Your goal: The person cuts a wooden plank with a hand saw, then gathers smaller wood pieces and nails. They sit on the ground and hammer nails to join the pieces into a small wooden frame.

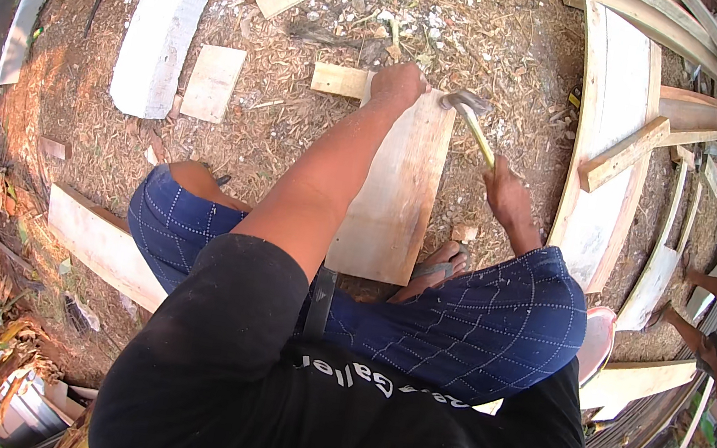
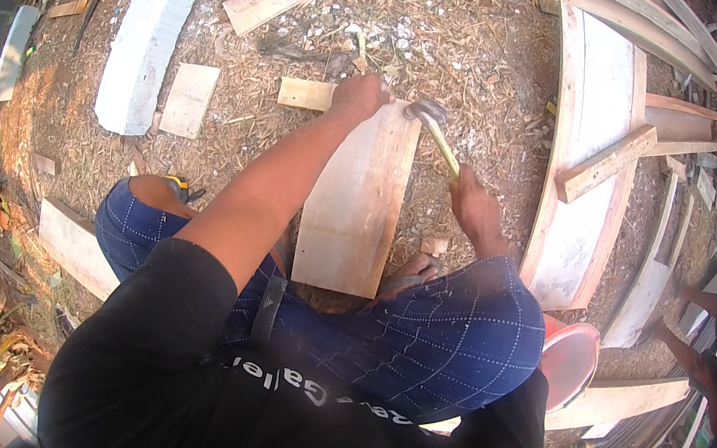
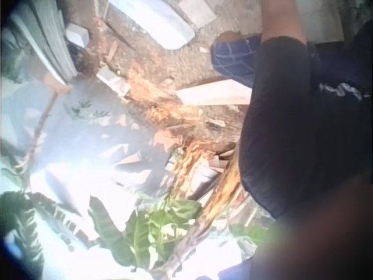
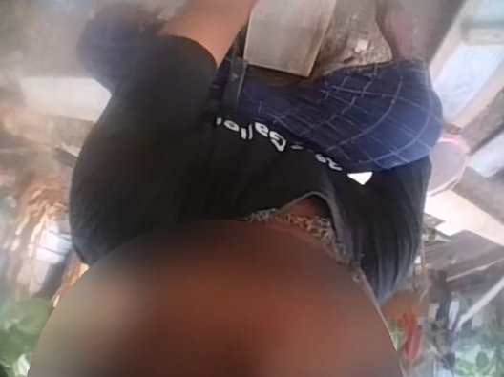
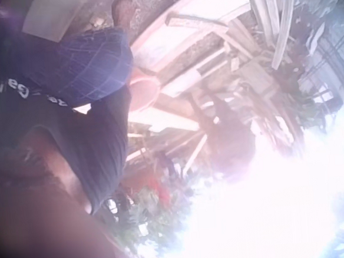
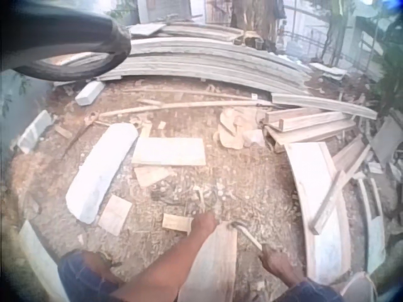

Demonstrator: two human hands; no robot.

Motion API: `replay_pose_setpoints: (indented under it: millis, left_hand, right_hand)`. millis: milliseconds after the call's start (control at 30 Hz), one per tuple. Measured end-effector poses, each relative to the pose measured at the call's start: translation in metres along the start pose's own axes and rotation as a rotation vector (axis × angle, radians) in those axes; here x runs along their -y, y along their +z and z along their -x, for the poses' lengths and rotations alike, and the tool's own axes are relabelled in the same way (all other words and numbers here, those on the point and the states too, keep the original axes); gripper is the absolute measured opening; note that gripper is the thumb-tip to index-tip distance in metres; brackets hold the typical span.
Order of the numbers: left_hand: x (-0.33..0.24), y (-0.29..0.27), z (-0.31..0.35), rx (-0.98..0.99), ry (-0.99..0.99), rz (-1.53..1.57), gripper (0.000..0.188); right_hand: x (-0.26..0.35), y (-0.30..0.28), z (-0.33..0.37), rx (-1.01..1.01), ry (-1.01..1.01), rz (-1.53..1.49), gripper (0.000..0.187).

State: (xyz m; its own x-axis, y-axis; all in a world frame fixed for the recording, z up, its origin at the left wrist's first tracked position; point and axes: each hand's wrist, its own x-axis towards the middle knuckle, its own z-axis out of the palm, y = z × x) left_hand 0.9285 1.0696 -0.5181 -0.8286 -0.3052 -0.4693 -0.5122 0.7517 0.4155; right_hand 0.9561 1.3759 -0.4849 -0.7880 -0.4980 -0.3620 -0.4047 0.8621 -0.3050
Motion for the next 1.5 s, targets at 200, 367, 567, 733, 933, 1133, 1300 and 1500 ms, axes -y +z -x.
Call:
replay_pose_setpoints:
  millis: [200,367,567,733,933,1133,1300,1500]
  left_hand:
    - [0.018,0.0,0.0,-0.037,-0.022,0.009,0.039]
    - [0.008,0.002,-0.002,-0.049,-0.002,0.029,0.038]
    - [0.015,-0.012,-0.012,-0.074,0.021,0.013,0.039]
    - [0.011,0.001,0.0,-0.07,-0.024,0.018,0.038]
    - [0.01,0.002,0.004,-0.069,0.005,0.065,0.037]
    - [-0.014,0.028,0.048,-0.389,0.069,0.449,0.044]
    - [-0.05,0.12,0.113,0.259,0.221,1.055,0.074]
    - [-0.059,0.161,0.136,0.265,0.374,0.99,0.07]
  right_hand:
    - [0.067,-0.102,0.001,-0.568,-0.194,-0.725,0.029]
    - [0.064,-0.083,-0.017,-1.05,-0.82,-0.997,0.031]
    - [0.035,-0.027,0.0,-0.096,0.116,-0.31,0.026]
    - [0.06,-0.059,0.009,-0.694,-0.354,-0.871,0.028]
    - [0.011,0.03,0.021,-0.144,0.065,-0.241,0.036]
    - [0.044,0.018,0.056,-0.045,0.189,-1.21,0.02]
    - [0.06,0.018,0.059,-0.157,0.218,-1.386,0.021]
    - [0.038,0.032,0.07,-0.147,0.257,-1.199,0.018]
